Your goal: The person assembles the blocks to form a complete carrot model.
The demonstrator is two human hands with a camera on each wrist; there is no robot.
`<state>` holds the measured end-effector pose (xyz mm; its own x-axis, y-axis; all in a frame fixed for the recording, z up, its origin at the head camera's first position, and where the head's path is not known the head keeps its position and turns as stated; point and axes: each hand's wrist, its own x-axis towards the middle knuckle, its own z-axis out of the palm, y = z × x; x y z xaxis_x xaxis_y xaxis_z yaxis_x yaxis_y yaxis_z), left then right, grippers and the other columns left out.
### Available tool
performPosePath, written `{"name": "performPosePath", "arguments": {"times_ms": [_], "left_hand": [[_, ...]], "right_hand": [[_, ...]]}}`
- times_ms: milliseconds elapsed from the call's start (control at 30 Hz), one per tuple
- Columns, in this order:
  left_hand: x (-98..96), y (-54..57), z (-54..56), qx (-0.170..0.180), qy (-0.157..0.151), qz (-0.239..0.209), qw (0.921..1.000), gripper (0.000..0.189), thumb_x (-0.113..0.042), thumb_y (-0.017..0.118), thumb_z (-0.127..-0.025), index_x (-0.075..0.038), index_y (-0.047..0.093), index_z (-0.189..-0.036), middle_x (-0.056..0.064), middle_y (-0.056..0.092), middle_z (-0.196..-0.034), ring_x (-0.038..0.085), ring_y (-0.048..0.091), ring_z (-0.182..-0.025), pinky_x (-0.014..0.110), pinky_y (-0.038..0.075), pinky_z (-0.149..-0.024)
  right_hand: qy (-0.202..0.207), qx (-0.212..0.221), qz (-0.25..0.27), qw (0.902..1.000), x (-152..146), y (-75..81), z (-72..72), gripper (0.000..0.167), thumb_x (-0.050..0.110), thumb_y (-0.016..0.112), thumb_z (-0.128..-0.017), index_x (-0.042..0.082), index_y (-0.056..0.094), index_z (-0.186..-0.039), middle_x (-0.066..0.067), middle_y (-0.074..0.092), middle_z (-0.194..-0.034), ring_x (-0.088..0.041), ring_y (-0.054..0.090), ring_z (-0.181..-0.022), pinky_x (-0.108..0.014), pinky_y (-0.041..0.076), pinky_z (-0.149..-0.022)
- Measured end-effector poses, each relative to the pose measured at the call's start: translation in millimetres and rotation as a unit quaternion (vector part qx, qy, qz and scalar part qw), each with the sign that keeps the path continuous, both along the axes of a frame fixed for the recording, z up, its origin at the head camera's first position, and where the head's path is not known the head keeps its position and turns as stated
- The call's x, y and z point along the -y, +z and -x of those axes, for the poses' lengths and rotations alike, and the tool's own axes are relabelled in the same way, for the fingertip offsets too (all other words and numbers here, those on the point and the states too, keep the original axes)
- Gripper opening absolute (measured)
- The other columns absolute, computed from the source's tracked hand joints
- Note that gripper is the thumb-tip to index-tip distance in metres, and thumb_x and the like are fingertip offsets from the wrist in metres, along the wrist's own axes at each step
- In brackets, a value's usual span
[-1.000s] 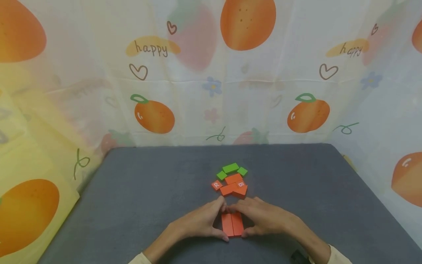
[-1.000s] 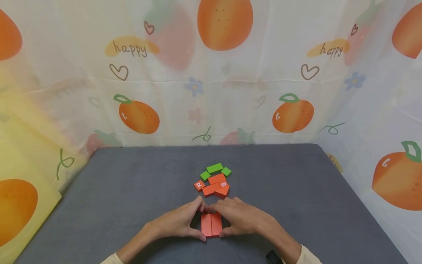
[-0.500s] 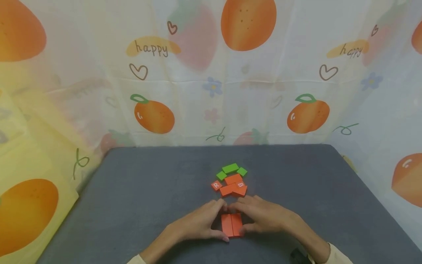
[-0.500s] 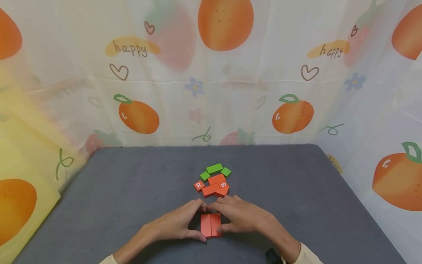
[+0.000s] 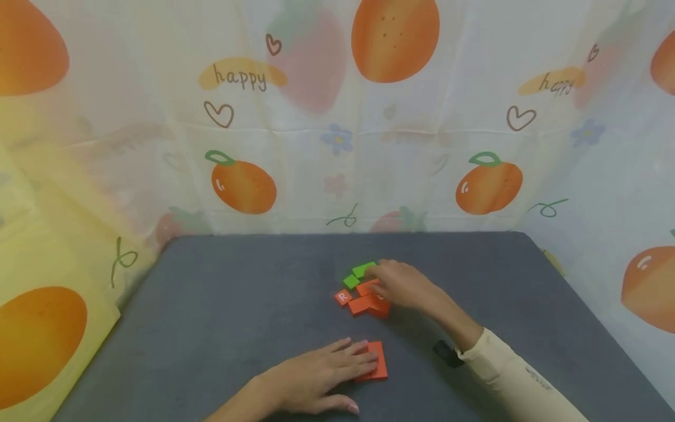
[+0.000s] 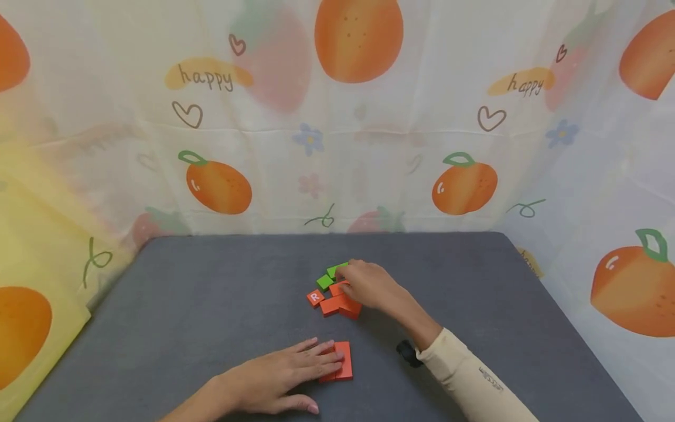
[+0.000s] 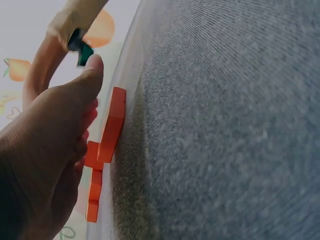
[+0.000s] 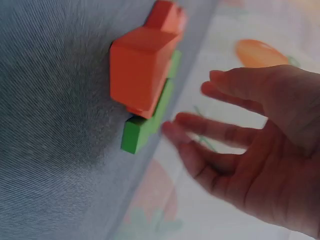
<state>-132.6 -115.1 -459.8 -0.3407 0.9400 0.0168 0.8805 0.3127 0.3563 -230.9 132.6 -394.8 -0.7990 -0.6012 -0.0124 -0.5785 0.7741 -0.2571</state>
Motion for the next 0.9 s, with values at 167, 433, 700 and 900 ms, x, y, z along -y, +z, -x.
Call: {"name": "performPosePath", "arguments": {"times_ms": [167,433,700,900], "left_hand": [[-4.0,-0.1,-0.6,0.016,-0.014,0.037,0.9991,0.064,-0.053,0.031,-0.112,-0.023,0.025,-0.168,-0.005,0.028,-0.173,0.013,0.029,-0.161,0.040,0.029,-0.131],[-8.6,5.5,1.7,0.011,-0.011,0.051,0.9986,0.062,-0.052,0.029,-0.112,-0.022,0.032,-0.166,-0.005,0.032,-0.172,0.011,0.033,-0.159,0.038,0.033,-0.129],[-8.7,3.1,2.7,0.016,-0.002,0.028,0.9995,0.060,-0.053,0.033,-0.112,-0.021,0.042,-0.162,-0.006,0.040,-0.168,0.011,0.041,-0.155,0.037,0.038,-0.127],[-10.1,3.2,3.1,0.011,0.004,0.020,0.9997,0.052,-0.044,0.039,-0.113,-0.021,0.047,-0.159,-0.006,0.046,-0.165,0.012,0.046,-0.152,0.035,0.040,-0.125]], "right_hand": [[-0.031,0.014,-0.035,0.9988,19.7,-17.2,11.6,0.014,0.020,0.062,-0.106,0.012,0.072,-0.106,-0.012,0.068,-0.103,-0.023,0.058,-0.078,-0.038,0.050,-0.063],[-0.101,0.017,-0.046,0.9937,34.4,-24.5,13.5,0.020,0.032,0.072,-0.100,0.011,0.070,-0.098,-0.017,0.063,-0.103,-0.026,0.058,-0.072,-0.042,0.054,-0.063],[-0.118,0.035,-0.025,0.9921,32.3,-26.4,20.7,0.016,0.023,0.070,-0.098,0.010,0.067,-0.089,-0.011,0.059,-0.092,-0.022,0.050,-0.072,-0.035,0.041,-0.061],[-0.117,0.047,0.010,0.9919,18.4,-11.5,13.7,0.016,0.023,0.068,-0.100,0.012,0.062,-0.090,-0.009,0.053,-0.088,-0.023,0.047,-0.076,-0.032,0.038,-0.061]]}}
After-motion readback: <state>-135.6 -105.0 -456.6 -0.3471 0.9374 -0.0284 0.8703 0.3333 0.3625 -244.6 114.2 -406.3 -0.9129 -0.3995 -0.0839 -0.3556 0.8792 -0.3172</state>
